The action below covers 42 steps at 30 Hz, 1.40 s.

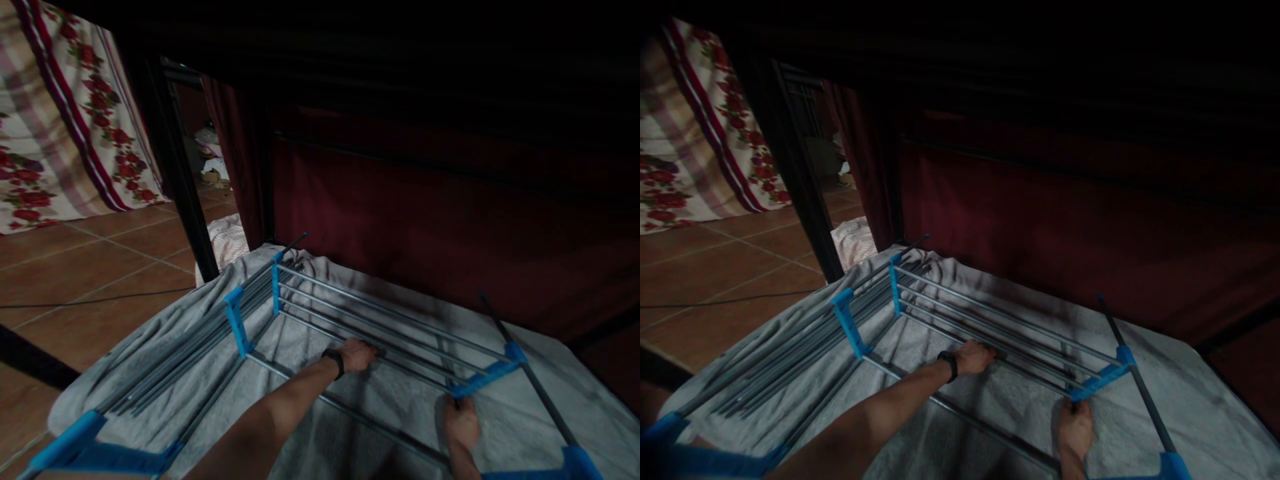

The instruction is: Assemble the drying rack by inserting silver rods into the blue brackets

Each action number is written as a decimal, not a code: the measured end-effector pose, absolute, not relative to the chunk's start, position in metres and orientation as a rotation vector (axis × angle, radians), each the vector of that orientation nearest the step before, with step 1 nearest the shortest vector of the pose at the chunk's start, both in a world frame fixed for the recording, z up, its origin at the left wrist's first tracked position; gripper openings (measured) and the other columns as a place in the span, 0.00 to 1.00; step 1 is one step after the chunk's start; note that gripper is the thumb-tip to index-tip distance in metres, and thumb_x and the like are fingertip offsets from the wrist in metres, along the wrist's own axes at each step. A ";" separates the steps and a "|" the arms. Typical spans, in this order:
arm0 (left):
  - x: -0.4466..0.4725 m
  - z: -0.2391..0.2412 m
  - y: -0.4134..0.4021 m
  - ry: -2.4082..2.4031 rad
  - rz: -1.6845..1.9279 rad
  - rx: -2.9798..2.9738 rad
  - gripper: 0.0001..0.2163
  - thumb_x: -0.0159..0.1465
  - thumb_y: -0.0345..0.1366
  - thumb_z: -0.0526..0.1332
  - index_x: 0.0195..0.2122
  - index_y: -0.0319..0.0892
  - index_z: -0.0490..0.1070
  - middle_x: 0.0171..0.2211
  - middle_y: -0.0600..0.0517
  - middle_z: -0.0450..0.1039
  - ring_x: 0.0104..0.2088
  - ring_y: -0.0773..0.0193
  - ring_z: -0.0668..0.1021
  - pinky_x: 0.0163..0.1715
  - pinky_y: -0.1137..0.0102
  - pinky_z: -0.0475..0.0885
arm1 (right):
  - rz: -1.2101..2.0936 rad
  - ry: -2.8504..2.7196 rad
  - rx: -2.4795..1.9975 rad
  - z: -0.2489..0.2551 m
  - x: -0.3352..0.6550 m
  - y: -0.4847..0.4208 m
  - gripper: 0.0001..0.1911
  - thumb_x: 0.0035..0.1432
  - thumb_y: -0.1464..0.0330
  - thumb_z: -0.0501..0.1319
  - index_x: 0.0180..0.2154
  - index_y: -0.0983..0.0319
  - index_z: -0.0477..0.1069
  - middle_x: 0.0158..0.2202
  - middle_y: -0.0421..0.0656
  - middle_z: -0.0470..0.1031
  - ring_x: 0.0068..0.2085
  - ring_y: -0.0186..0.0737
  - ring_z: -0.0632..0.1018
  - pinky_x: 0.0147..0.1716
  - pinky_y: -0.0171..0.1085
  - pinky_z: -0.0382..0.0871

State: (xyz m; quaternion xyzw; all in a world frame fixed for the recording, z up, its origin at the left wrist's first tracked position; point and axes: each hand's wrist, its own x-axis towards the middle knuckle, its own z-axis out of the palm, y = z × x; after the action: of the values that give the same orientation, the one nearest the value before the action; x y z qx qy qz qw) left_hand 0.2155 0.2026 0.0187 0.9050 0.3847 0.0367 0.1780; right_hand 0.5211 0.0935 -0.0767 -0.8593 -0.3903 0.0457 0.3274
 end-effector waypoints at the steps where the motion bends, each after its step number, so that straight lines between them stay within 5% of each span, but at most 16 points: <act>1: 0.216 0.021 0.201 1.092 0.115 2.562 0.14 0.68 0.36 0.53 0.46 0.39 0.77 0.43 0.41 0.80 0.45 0.49 0.81 0.45 0.60 0.74 | 0.124 -1.023 -2.234 -0.074 0.519 0.093 0.14 0.57 0.56 0.49 0.34 0.58 0.65 0.34 0.55 0.74 0.38 0.59 0.78 0.37 0.49 0.69; 7: 0.191 0.018 0.159 1.119 0.547 2.561 0.19 0.66 0.34 0.58 0.58 0.44 0.70 0.57 0.43 0.72 0.58 0.51 0.72 0.60 0.56 0.65 | 0.181 -1.032 -2.064 -0.058 0.509 0.092 0.11 0.50 0.59 0.53 0.34 0.57 0.65 0.33 0.49 0.75 0.39 0.54 0.78 0.41 0.47 0.71; 11: 0.111 0.007 0.124 1.400 1.068 2.338 0.16 0.68 0.32 0.50 0.50 0.50 0.74 0.49 0.47 0.76 0.52 0.54 0.76 0.54 0.57 0.71 | 0.199 -0.997 -1.961 -0.051 0.504 0.094 0.15 0.48 0.61 0.52 0.38 0.59 0.68 0.36 0.49 0.76 0.40 0.52 0.78 0.44 0.46 0.72; 16: 0.008 0.027 0.109 1.977 1.594 1.841 0.08 0.64 0.43 0.53 0.38 0.50 0.68 0.38 0.49 0.73 0.43 0.47 0.76 0.45 0.49 0.74 | 0.169 -0.898 -1.951 -0.047 0.497 0.096 0.17 0.48 0.62 0.52 0.38 0.61 0.71 0.35 0.49 0.75 0.39 0.50 0.77 0.43 0.44 0.71; 25: -0.014 0.025 0.099 2.302 1.759 1.321 0.12 0.56 0.50 0.56 0.29 0.50 0.59 0.30 0.51 0.62 0.45 0.42 0.72 0.50 0.42 0.69 | 0.167 -0.885 -1.897 -0.033 0.494 0.097 0.17 0.50 0.62 0.54 0.39 0.61 0.73 0.35 0.48 0.77 0.42 0.49 0.77 0.45 0.44 0.71; 29: -0.033 0.019 0.109 2.140 1.708 1.355 0.19 0.51 0.55 0.61 0.33 0.47 0.61 0.32 0.52 0.64 0.41 0.48 0.73 0.43 0.51 0.72 | 0.177 -0.867 -1.915 -0.033 0.493 0.096 0.18 0.51 0.60 0.54 0.40 0.61 0.74 0.37 0.50 0.77 0.45 0.50 0.77 0.47 0.44 0.70; 33: -0.036 0.023 0.116 2.111 1.444 1.322 0.11 0.59 0.48 0.55 0.34 0.47 0.62 0.26 0.54 0.64 0.28 0.57 0.72 0.28 0.63 0.69 | 0.208 -0.847 -1.982 -0.035 0.496 0.094 0.17 0.53 0.59 0.52 0.38 0.61 0.73 0.36 0.51 0.77 0.41 0.51 0.77 0.42 0.44 0.70; 42: -0.001 0.049 0.151 2.064 1.432 1.491 0.07 0.66 0.37 0.52 0.43 0.43 0.64 0.31 0.51 0.71 0.33 0.57 0.77 0.33 0.65 0.70 | 0.157 -0.853 -2.091 -0.023 0.543 0.121 0.08 0.53 0.62 0.54 0.27 0.57 0.67 0.25 0.49 0.71 0.30 0.51 0.74 0.32 0.44 0.65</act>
State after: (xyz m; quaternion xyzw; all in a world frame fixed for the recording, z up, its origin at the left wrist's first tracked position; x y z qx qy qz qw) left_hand -0.0009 0.1514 0.0490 0.5074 0.7022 0.4872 0.1100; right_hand 0.5435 0.1207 -0.0232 -0.8361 -0.3409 0.0629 0.4252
